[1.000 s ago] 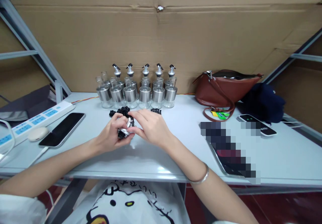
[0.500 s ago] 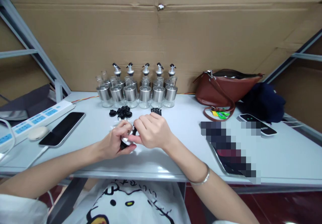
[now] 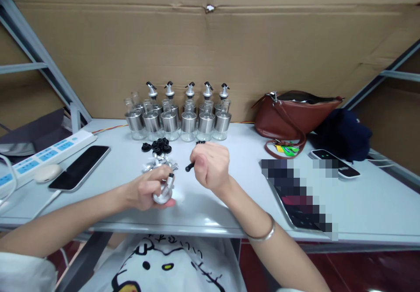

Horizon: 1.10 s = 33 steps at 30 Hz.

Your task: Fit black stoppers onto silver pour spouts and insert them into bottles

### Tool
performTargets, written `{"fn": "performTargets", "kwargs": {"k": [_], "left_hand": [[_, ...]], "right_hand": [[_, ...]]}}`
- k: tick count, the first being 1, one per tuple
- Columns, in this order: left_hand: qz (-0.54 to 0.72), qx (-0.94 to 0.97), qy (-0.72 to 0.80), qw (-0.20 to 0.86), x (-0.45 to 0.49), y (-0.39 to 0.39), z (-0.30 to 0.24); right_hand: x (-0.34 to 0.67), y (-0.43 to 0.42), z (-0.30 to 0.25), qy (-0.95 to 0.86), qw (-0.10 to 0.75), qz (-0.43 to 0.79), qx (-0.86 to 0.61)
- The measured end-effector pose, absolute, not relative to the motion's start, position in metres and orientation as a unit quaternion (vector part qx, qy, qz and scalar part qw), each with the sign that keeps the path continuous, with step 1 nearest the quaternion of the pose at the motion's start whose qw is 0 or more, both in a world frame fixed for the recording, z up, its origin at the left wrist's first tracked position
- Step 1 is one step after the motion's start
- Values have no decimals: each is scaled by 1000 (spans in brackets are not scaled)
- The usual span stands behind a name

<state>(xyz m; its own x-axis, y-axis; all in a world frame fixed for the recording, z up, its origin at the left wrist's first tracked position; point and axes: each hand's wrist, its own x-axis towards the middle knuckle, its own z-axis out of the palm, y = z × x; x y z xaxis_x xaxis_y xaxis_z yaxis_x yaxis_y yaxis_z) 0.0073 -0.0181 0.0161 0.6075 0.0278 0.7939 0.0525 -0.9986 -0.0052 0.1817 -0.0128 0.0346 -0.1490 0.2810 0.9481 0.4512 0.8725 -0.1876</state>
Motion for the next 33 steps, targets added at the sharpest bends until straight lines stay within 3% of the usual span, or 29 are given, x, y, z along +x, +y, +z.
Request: {"fn": "performTargets", "kwargs": {"k": [5, 10, 14, 21, 28, 33], "left_hand": [[-466, -880, -31, 81, 3, -8, 18], [-456, -878, -67, 131, -1, -2, 20], [-456, -875, -72, 144, -3, 0, 20], [-431, -888, -66, 146, -4, 1, 17], [-436, -887, -61, 138, -4, 1, 17], [-433, -889, -66, 138, -5, 2, 18]], "right_hand": [[194, 8, 55, -725, 552, -22, -411], [214, 42, 72, -765, 367, 50, -528], [234, 63, 54, -745, 246, 63, -617], [258, 80, 12, -798, 79, 41, -596], [258, 77, 16, -819, 63, 112, -559], [259, 77, 16, -828, 82, 94, -547]]}}
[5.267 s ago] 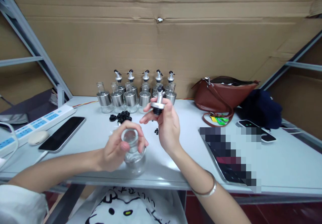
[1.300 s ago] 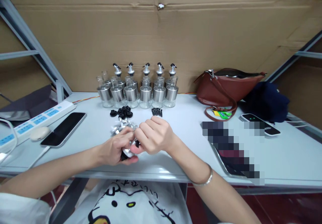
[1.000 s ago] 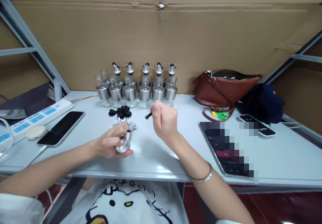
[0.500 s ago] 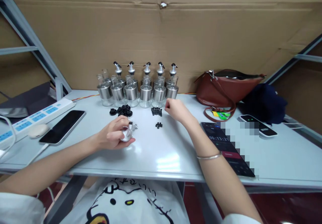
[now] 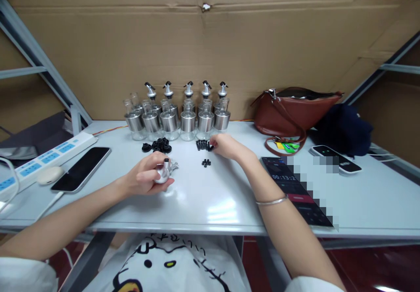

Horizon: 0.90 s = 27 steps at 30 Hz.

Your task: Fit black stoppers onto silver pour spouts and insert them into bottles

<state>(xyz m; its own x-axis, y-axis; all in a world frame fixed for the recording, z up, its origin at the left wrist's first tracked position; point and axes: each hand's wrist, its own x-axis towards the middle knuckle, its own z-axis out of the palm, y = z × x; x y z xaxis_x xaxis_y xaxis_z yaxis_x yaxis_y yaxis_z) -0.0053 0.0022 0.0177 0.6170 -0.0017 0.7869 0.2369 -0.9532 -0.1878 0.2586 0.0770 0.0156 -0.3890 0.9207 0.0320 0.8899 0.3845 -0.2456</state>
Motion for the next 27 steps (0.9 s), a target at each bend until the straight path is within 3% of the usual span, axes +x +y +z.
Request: {"fn": "performTargets", "kwargs": {"k": [27], "left_hand": [[-418, -890, -75, 163, -7, 0, 21]], "right_hand": [[244, 85, -4, -856, 144, 83, -490]]}}
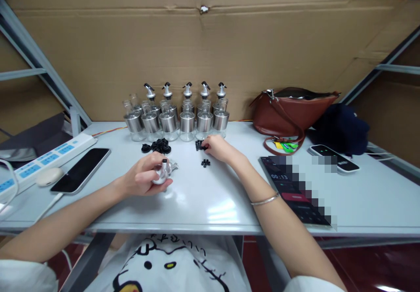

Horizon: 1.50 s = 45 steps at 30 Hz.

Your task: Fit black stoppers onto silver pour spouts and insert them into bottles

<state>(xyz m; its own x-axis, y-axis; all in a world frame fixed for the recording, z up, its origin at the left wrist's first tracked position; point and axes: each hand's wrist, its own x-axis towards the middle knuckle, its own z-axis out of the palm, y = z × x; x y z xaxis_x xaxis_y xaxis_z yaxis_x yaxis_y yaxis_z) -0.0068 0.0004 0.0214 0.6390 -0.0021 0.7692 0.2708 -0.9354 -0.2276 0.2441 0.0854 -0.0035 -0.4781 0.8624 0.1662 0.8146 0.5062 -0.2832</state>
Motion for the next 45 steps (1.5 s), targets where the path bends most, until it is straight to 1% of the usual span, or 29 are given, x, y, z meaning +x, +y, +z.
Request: {"fn": "performTargets", "kwargs": {"k": [11, 19, 30, 38, 43, 45], "left_hand": [[-416, -892, -73, 162, -7, 0, 21], [-411, -893, -79, 165, -7, 0, 21], [-415, -891, -77, 166, -7, 0, 21], [-418, -892, -70, 161, -7, -1, 21], [-411, -894, -70, 165, -7, 0, 20], [-409, -894, -71, 167, -7, 1, 20]], "right_hand": [[245, 82, 1, -874, 120, 87, -463], [235, 82, -11, -886, 169, 40, -429], [242, 80, -2, -885, 105, 88, -444], [246, 81, 2, -877, 114, 127, -449], [240, 75, 10, -871, 116, 103, -466], [238, 69, 18, -868, 122, 111, -468]]}}
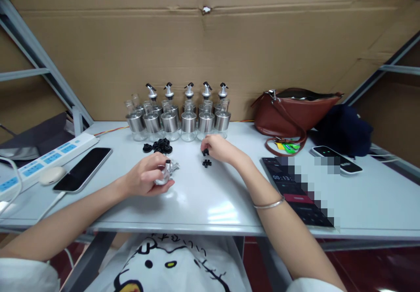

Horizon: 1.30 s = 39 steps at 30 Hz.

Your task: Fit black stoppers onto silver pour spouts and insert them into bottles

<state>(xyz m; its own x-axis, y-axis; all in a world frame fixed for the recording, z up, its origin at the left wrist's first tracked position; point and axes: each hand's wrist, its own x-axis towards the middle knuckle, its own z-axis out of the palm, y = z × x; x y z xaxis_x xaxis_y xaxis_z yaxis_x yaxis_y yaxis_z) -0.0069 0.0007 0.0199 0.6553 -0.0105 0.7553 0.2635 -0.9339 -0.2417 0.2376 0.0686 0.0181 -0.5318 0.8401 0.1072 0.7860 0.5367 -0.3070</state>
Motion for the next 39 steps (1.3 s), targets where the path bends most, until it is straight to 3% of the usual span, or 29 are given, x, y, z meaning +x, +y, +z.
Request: {"fn": "performTargets", "kwargs": {"k": [6, 39], "left_hand": [[-397, -899, -81, 169, -7, 0, 20], [-393, -900, -79, 173, -7, 0, 21]], "right_hand": [[240, 51, 39, -866, 41, 230, -442], [234, 43, 34, -855, -25, 252, -452]]}}
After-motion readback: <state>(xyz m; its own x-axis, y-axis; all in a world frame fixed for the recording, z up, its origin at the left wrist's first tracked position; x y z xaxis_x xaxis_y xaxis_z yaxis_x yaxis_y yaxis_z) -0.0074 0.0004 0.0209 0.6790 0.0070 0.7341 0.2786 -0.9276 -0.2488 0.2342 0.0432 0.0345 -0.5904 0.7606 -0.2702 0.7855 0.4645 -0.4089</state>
